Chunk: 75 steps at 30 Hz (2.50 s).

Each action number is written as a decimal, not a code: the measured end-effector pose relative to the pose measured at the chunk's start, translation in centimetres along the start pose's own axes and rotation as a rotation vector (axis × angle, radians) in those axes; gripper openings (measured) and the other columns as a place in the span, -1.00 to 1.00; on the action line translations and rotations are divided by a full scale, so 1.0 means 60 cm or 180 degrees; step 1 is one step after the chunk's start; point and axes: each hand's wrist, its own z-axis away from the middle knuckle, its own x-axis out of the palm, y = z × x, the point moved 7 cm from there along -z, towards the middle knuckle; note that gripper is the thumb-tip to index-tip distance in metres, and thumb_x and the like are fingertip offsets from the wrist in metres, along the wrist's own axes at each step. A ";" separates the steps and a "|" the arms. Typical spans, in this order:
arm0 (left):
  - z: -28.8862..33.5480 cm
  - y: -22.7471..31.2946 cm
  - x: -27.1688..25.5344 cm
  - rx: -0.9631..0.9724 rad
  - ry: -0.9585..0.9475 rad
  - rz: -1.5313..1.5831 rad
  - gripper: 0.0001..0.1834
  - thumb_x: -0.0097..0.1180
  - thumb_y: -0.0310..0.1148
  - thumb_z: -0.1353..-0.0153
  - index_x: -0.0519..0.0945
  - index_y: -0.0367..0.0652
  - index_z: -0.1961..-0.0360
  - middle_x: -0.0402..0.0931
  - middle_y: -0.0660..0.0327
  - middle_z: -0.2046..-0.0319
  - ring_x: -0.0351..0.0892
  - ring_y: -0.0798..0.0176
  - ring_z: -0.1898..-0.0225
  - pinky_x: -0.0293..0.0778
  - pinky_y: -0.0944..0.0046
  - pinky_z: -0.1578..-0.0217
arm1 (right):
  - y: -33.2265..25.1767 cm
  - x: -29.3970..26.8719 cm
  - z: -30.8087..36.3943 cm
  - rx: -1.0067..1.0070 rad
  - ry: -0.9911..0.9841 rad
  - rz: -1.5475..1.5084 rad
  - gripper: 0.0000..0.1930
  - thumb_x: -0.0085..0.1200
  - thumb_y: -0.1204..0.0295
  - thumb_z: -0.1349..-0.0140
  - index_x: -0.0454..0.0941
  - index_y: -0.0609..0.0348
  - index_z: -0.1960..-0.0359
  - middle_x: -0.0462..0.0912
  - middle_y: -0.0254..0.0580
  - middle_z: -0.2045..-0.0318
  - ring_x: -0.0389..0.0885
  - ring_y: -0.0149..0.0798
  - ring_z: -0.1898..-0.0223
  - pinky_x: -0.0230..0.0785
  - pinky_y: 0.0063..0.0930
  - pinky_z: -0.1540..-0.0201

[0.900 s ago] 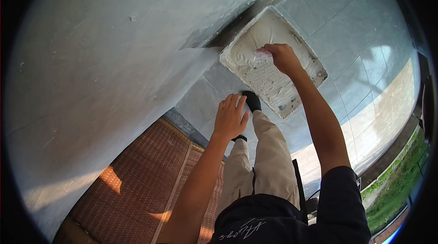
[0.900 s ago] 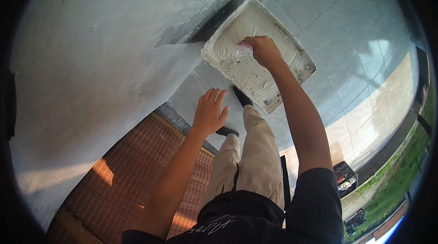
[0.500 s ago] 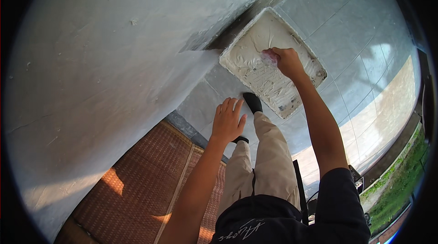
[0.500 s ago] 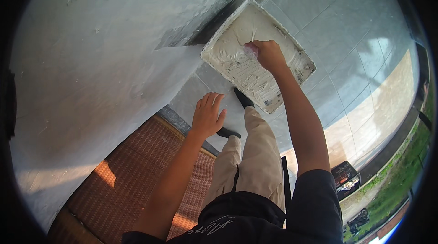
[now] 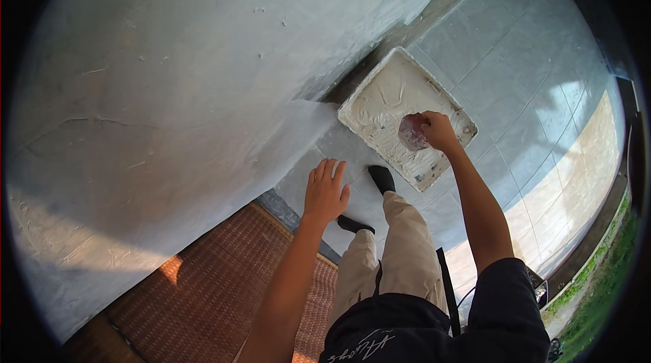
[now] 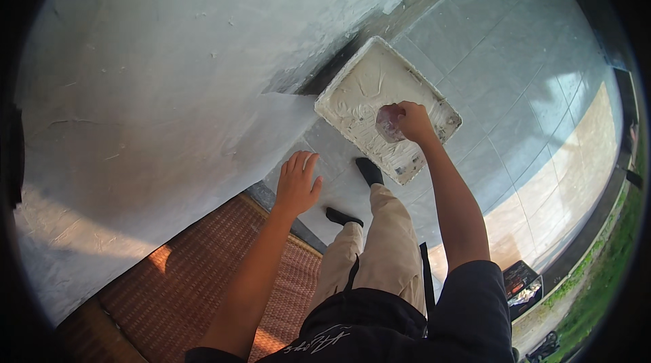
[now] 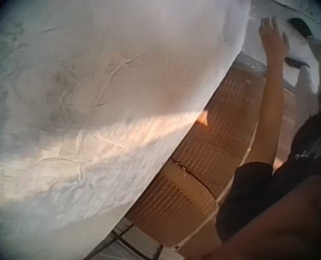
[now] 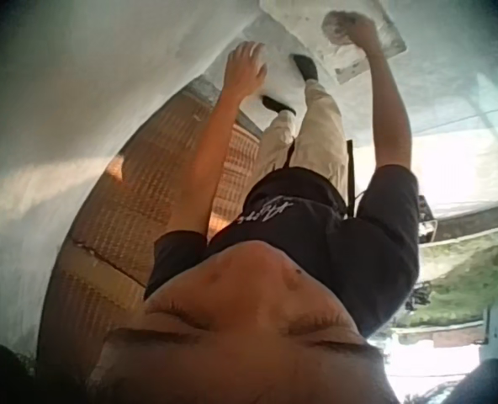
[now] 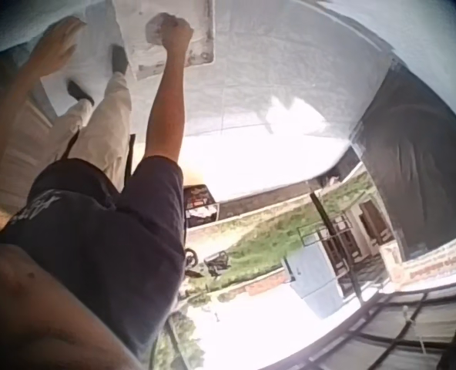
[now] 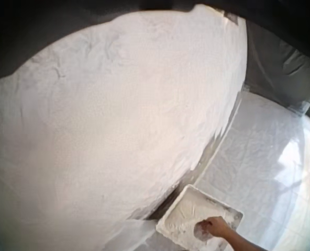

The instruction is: Applying putty or plaster to a wall using a spatula.

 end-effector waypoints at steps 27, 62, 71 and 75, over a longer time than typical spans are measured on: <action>0.121 0.066 -0.638 0.0996 0.2969 -0.2382 -0.43 0.06 -0.29 -0.15 0.39 -0.07 -0.23 0.23 0.16 -0.36 0.05 0.07 -0.46 -0.06 -0.14 -0.39 | -0.695 -0.237 0.146 -0.1671 -0.0970 -0.4634 -0.66 -0.22 0.67 -0.36 0.28 0.35 -0.16 0.50 0.03 -0.12 0.55 -0.13 -0.14 0.46 -0.16 -0.22; 0.407 0.135 -1.131 0.1307 0.5440 -0.3647 -0.66 -0.10 -0.28 -0.32 0.39 -0.15 -0.08 0.36 -0.02 -0.24 0.23 -0.13 -0.33 0.11 -0.20 -0.23 | -1.227 -0.391 0.478 -0.5017 0.3428 -0.2106 -0.55 -0.10 0.78 -0.20 0.50 0.26 -0.14 0.59 0.13 -0.08 0.51 0.16 -0.19 0.44 -0.13 -0.18; 0.416 0.125 -1.130 0.1482 0.5676 -0.3430 -0.66 -0.09 -0.22 -0.32 0.34 -0.12 -0.06 0.39 0.00 -0.17 0.27 -0.13 -0.29 0.11 -0.13 -0.17 | -1.275 -0.324 0.444 -0.4938 0.4345 -0.0904 -0.53 0.02 0.69 -0.16 0.50 0.26 -0.17 0.50 0.21 -0.16 0.43 0.26 -0.24 0.33 0.07 -0.26; 0.418 0.124 -1.131 0.1624 0.5725 -0.3273 -0.62 -0.06 -0.18 -0.30 0.33 -0.12 -0.06 0.38 0.02 -0.17 0.28 -0.12 -0.28 0.08 -0.13 -0.17 | -1.287 -0.315 0.436 -0.4785 0.4416 -0.0360 -0.54 0.01 0.59 -0.19 0.47 0.35 -0.17 0.44 0.29 -0.19 0.39 0.31 -0.26 0.27 0.12 -0.29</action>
